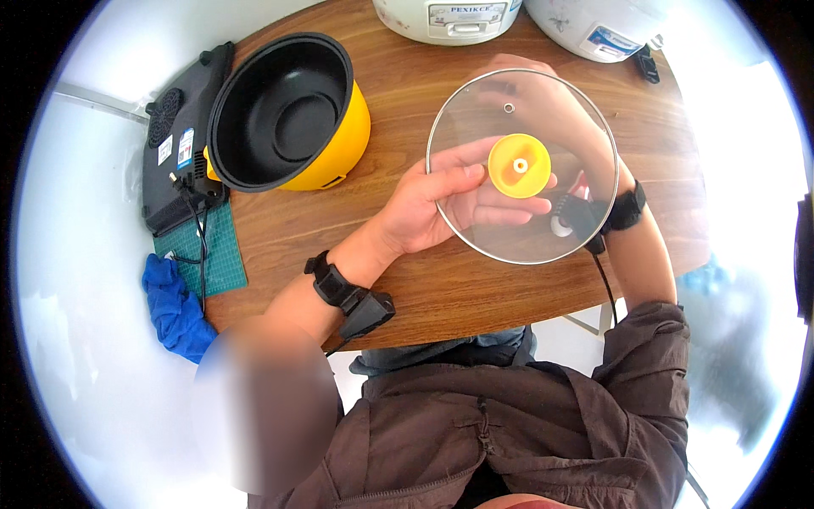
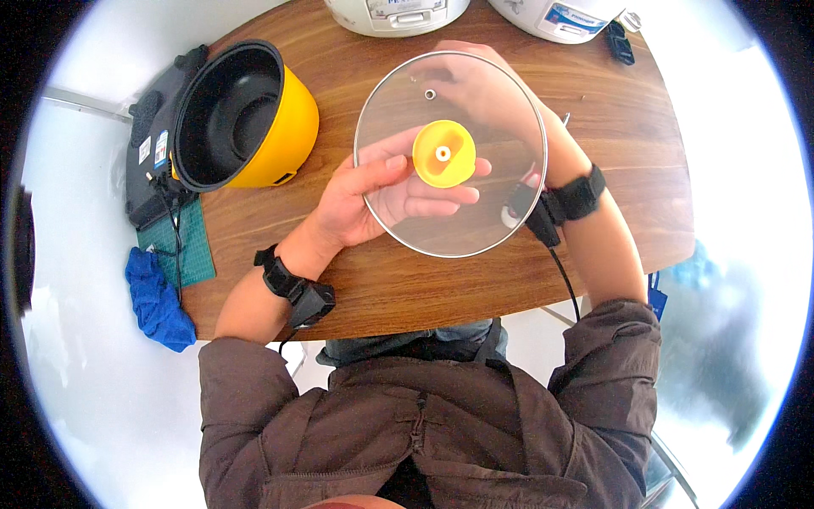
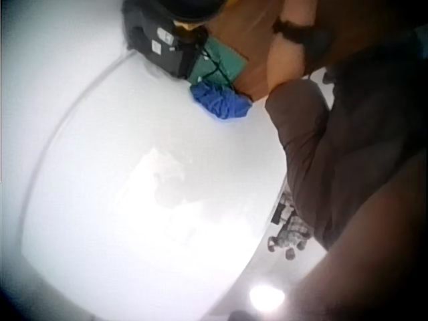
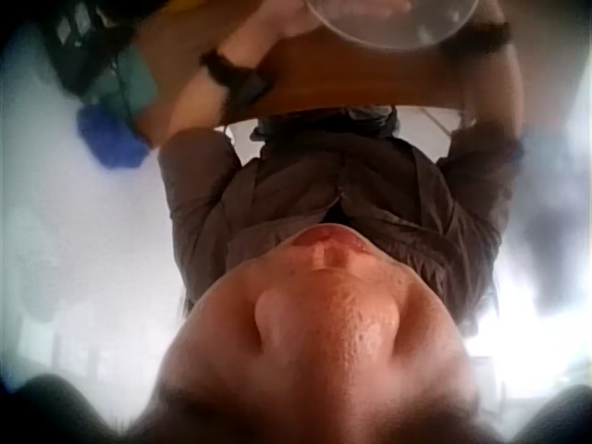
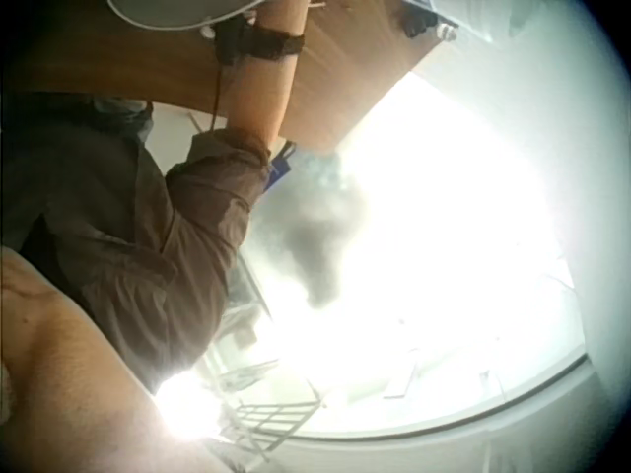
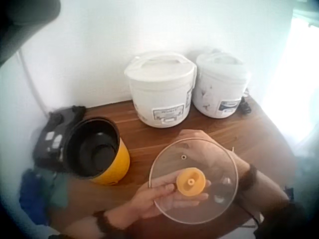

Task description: The person assembles a yellow rice cooker by attaching the base plate, securing it with a screwdriver, and fastening the glass lid with a yellow knob. The person then places the assembled unit on the table.

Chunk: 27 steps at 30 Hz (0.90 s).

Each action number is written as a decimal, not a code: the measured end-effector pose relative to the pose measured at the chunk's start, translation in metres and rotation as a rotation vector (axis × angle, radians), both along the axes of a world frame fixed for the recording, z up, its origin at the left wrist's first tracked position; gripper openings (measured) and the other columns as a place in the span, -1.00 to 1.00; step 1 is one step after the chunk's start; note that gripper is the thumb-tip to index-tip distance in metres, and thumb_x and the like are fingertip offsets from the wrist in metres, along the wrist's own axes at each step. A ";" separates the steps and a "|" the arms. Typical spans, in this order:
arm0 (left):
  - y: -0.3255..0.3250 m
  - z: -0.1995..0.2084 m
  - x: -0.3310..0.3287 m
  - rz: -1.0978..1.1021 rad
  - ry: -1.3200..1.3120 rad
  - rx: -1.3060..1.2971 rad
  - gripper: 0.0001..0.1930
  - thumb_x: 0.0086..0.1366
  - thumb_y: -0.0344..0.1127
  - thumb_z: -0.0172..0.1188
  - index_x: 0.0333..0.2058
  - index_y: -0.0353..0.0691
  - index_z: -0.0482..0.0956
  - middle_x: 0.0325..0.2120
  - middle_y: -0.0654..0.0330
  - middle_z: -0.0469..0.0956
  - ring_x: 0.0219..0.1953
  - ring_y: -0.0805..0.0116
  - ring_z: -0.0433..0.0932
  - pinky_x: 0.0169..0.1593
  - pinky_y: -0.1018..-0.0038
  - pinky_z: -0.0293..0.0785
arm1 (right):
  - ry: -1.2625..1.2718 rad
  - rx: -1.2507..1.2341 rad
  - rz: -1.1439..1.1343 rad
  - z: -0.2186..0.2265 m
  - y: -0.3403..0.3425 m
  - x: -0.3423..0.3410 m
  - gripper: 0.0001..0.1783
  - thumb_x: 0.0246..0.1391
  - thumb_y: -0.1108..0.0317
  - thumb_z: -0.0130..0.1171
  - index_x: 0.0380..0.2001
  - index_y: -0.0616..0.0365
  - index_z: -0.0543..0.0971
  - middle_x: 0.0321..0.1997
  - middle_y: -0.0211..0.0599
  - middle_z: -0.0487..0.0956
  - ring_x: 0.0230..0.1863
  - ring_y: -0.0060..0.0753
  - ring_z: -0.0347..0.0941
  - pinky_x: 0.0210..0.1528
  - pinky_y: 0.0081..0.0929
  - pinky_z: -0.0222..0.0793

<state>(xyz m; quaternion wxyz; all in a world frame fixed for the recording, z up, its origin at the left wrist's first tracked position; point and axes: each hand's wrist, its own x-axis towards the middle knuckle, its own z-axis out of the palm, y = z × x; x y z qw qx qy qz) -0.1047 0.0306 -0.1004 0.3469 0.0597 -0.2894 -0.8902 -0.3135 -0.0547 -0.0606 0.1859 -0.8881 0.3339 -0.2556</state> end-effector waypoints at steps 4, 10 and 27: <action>0.001 -0.002 0.001 -0.016 0.029 0.016 -0.34 0.52 -0.18 0.02 0.44 -0.39 0.06 0.33 -0.42 0.24 0.26 -0.21 0.48 0.27 0.13 0.54 | 0.040 0.067 0.153 -0.010 -0.014 -0.002 -0.63 0.14 0.29 0.20 0.01 0.14 0.63 0.21 -0.22 0.53 0.36 -0.29 0.29 0.31 -0.39 0.32; -0.002 0.000 0.003 0.129 -0.008 0.020 -0.40 0.55 -0.23 -0.05 0.44 -0.37 0.09 0.33 -0.38 0.27 0.27 -0.22 0.47 0.28 0.14 0.53 | 0.143 0.052 -0.035 -0.031 -0.035 0.009 -0.78 0.19 0.35 0.18 -0.18 0.22 0.67 -0.20 -0.07 0.67 -0.14 0.03 0.59 0.01 -0.20 0.50; -0.008 -0.023 -0.004 0.623 -0.298 -0.167 -0.51 0.58 -0.42 -0.17 0.42 -0.36 0.13 0.32 -0.06 0.34 0.31 -0.08 0.43 0.37 0.05 0.41 | -0.350 0.160 -0.284 -0.020 0.037 0.007 -0.88 0.15 0.51 0.32 -0.22 0.25 0.65 -0.27 -0.29 0.67 -0.28 -0.42 0.59 -0.18 -0.50 0.50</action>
